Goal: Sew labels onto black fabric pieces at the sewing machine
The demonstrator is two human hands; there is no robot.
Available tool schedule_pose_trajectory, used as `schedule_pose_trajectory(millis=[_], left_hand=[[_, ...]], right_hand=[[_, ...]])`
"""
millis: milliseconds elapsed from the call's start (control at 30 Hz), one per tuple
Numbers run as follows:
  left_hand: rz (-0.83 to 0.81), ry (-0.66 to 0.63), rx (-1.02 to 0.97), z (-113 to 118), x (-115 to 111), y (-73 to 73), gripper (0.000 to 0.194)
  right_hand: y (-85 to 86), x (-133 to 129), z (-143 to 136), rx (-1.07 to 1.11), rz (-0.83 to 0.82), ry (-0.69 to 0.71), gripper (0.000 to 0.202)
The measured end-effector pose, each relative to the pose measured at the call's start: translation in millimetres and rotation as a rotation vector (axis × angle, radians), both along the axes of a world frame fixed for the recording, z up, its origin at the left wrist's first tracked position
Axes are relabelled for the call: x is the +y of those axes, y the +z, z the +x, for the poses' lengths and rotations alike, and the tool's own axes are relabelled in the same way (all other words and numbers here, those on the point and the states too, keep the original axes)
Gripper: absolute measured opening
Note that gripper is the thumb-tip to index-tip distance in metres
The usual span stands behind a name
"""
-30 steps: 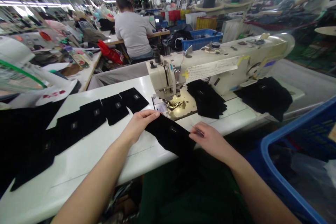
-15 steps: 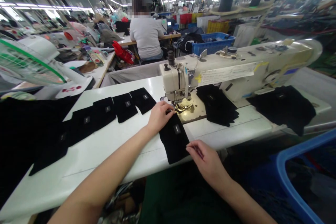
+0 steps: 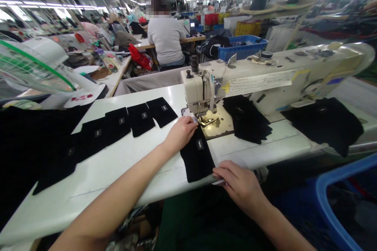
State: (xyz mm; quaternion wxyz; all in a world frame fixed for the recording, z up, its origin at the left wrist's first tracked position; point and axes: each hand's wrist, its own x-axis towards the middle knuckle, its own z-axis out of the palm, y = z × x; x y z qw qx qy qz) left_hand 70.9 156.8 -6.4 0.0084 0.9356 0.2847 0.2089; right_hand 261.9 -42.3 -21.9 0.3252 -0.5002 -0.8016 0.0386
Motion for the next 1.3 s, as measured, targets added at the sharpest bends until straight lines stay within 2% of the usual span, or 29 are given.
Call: schedule_pose_trajectory(millis=[467,700,933,1300], left_hand=[[-0.107,-0.030,-0.137,2,14,-4.4,0.020],[-0.059,0.003,-0.088,2,12,-3.4,0.020],[-0.084,0.007,-0.124,0,12,-5.7,0.019],[-0.027,0.044,0.003,0,14,0.7,0.022]], right_hand=[[1.6,4,-3,-0.018,-0.168,-0.011,0.026],[2.0,5,-4,-0.028,-0.184,-0.018,0.027],[2.0,6,-3,-0.058,-0.177,0.002,0.031],[10.6,14,-4,-0.114,-0.240,0.012,0.022]])
